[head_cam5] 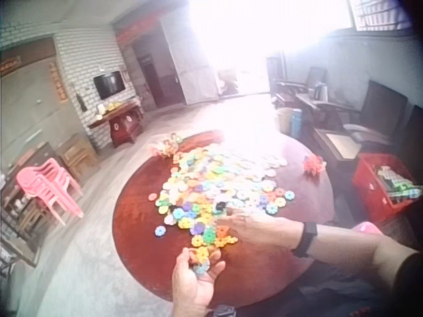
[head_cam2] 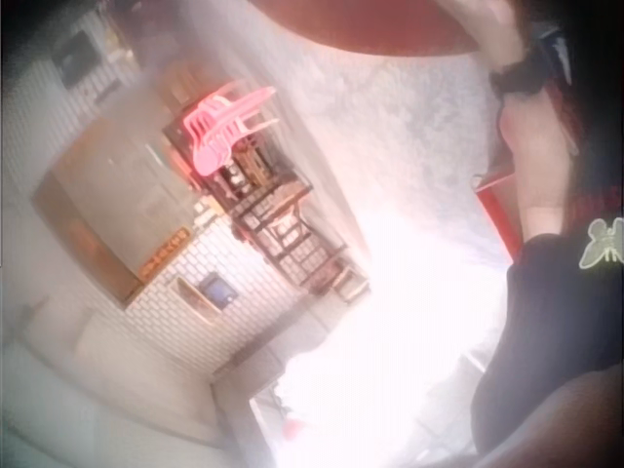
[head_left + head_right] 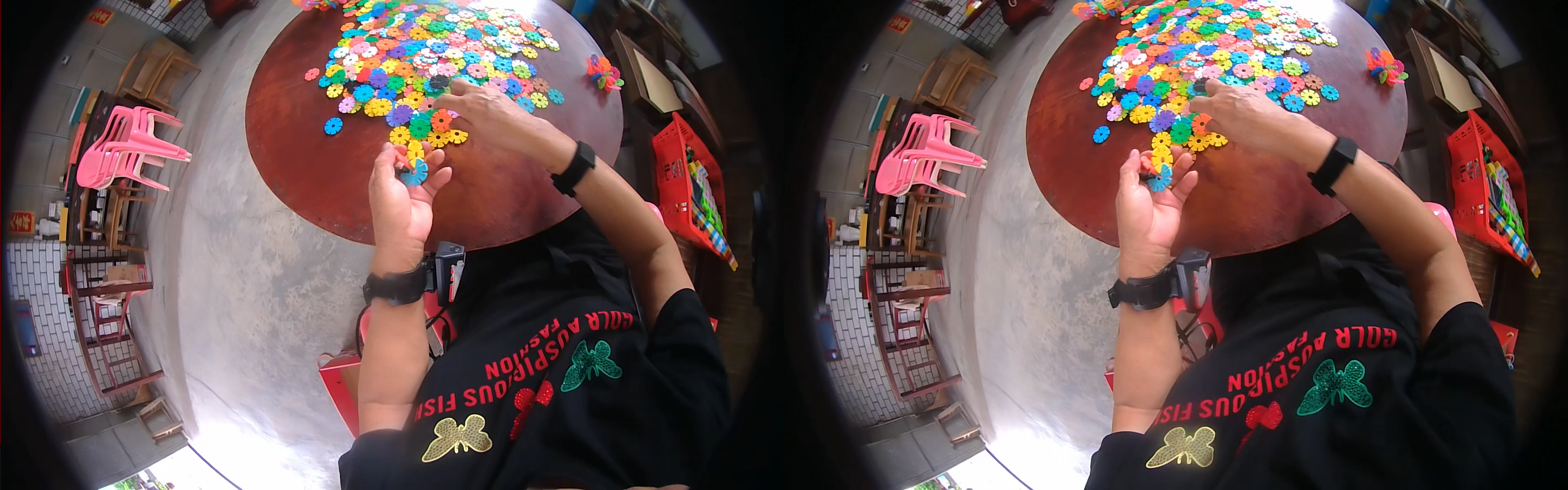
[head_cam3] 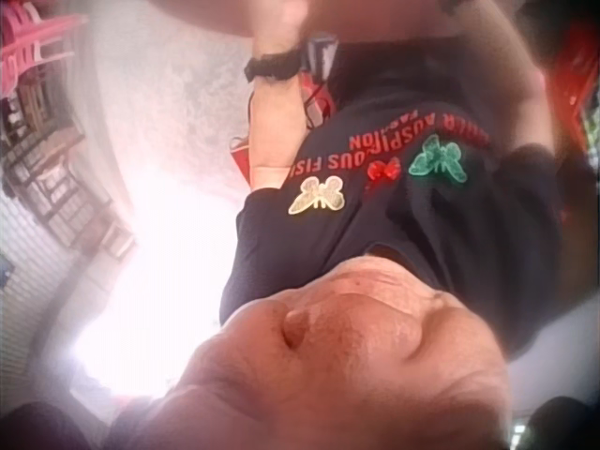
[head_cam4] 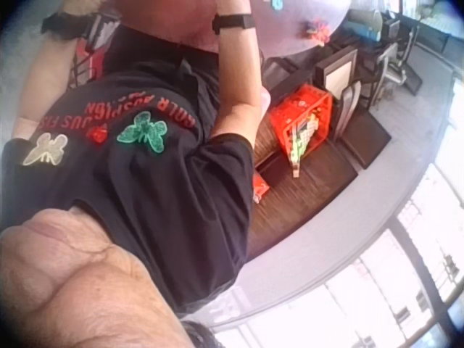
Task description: Assemble colorful plastic snowflake-shaped interlocking toy pieces into a spherical structure.
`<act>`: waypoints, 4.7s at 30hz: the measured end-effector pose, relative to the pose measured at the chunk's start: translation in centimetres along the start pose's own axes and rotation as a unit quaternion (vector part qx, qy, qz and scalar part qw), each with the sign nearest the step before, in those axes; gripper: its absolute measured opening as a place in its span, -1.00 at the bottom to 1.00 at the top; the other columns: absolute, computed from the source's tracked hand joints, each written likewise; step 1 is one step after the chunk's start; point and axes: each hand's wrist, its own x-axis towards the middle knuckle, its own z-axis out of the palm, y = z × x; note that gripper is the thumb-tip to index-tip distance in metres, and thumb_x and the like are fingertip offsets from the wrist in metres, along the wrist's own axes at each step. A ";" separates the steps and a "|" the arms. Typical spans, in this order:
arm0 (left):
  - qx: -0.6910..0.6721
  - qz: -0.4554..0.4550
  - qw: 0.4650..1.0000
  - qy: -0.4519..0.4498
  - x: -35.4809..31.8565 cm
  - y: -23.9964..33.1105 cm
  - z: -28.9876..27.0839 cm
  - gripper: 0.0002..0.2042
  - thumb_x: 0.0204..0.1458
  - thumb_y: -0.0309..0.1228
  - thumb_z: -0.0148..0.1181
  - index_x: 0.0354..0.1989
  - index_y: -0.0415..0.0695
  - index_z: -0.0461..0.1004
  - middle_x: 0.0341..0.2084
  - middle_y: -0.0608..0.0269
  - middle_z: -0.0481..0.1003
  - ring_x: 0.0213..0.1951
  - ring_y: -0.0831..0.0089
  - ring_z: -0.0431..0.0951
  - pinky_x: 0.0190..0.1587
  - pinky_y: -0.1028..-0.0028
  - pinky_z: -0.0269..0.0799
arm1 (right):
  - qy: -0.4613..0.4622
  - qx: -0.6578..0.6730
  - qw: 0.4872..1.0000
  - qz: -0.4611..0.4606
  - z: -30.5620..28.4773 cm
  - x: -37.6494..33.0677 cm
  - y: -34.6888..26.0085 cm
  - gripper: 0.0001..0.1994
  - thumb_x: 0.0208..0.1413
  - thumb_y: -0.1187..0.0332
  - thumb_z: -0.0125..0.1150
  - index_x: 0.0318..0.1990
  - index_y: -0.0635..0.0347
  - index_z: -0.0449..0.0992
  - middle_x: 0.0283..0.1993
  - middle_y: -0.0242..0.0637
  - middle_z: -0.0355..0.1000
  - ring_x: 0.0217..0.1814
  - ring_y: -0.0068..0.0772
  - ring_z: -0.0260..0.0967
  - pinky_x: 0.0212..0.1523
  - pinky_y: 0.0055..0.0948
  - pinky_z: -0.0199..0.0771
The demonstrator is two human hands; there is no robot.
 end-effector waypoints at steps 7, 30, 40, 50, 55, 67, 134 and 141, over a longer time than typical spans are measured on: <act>-0.080 0.011 0.995 -0.057 0.3 0.2 -0.5 -0.83 0.16 -0.30 0.03 -0.37 -0.13 0.38 -0.36 0.12 0.46 -0.17 0.21 0.52 -0.10 0.17 0.50 | -0.084 -0.058 0.993 0.051 1.5 2.7 -0.1 -0.75 0.06 0.40 0.15 -0.08 0.15 0.41 -0.10 -0.17 0.29 -0.09 -0.10 0.37 -0.23 -0.18 0.40; -0.051 -0.039 0.997 -0.054 -0.9 -1.6 1.7 -0.84 0.16 -0.31 0.05 -0.35 -0.11 0.32 -0.33 0.14 0.46 -0.20 0.30 0.51 -0.06 0.24 0.47 | 0.142 0.167 0.976 0.007 -1.7 -6.4 -6.1 -0.87 -0.01 0.45 0.17 -0.33 0.31 0.42 -0.46 -0.10 0.41 -0.37 -0.06 0.42 -0.39 -0.28 0.39; -0.055 -0.008 0.998 -0.015 -0.2 -0.5 0.3 -0.86 0.15 -0.33 0.02 -0.27 -0.14 0.32 -0.34 0.13 0.46 -0.26 0.31 0.50 -0.22 0.28 0.49 | 0.045 0.088 0.995 0.011 -2.6 -7.0 -3.4 -0.85 0.03 0.36 0.14 -0.35 0.27 0.43 -0.45 -0.05 0.41 -0.35 0.01 0.40 -0.39 -0.19 0.37; -0.028 0.067 0.997 0.013 0.3 0.7 -0.3 -0.89 0.11 -0.38 0.05 -0.24 -0.11 0.35 -0.32 0.19 0.46 -0.30 0.36 0.50 -0.33 0.32 0.51 | -0.114 -0.117 0.986 0.045 -3.5 -6.5 3.3 -0.92 -0.04 0.43 0.09 -0.38 0.23 0.40 -0.49 -0.10 0.41 -0.36 0.05 0.38 -0.34 -0.08 0.34; -0.030 0.061 0.997 0.047 0.0 1.2 0.0 -0.83 0.07 -0.29 0.11 -0.29 -0.12 0.38 -0.35 0.12 0.50 -0.36 0.37 0.50 -0.37 0.41 0.46 | -0.032 -0.114 0.993 -0.015 -2.8 -2.9 4.7 -0.71 0.00 0.43 0.08 -0.06 0.17 0.40 -0.16 -0.13 0.38 -0.11 -0.04 0.38 -0.15 -0.12 0.35; 0.011 0.110 0.994 0.016 -0.6 0.8 1.0 -0.70 0.13 -0.13 0.05 -0.20 -0.12 0.41 -0.45 0.26 0.48 -0.46 0.53 0.43 -0.56 0.51 0.35 | -0.023 -0.128 0.991 0.039 0.4 1.5 4.1 -0.82 0.00 0.33 0.19 -0.25 0.14 0.42 -0.28 -0.21 0.34 -0.19 -0.08 0.36 -0.21 -0.18 0.37; 0.076 -0.013 0.996 -0.042 -0.4 -0.6 0.7 -0.78 0.17 -0.37 -0.03 -0.06 -0.16 0.37 -0.29 0.18 0.48 -0.33 0.43 0.51 -0.34 0.35 0.56 | 0.000 -0.024 1.000 -0.009 -2.4 -2.6 2.9 -0.81 0.00 0.44 0.09 -0.21 0.31 0.42 -0.23 -0.09 0.37 -0.18 -0.01 0.36 -0.17 -0.22 0.34; -0.003 -0.018 0.999 -0.042 -0.2 -0.8 0.6 -0.78 0.19 -0.33 -0.06 -0.11 -0.21 0.34 -0.25 0.06 0.45 -0.19 0.18 0.51 -0.15 0.20 0.55 | -0.043 -0.105 0.993 0.026 0.8 0.9 5.2 -0.79 -0.03 0.40 0.19 -0.24 0.29 0.42 -0.26 -0.12 0.32 -0.11 -0.09 0.35 -0.14 -0.21 0.32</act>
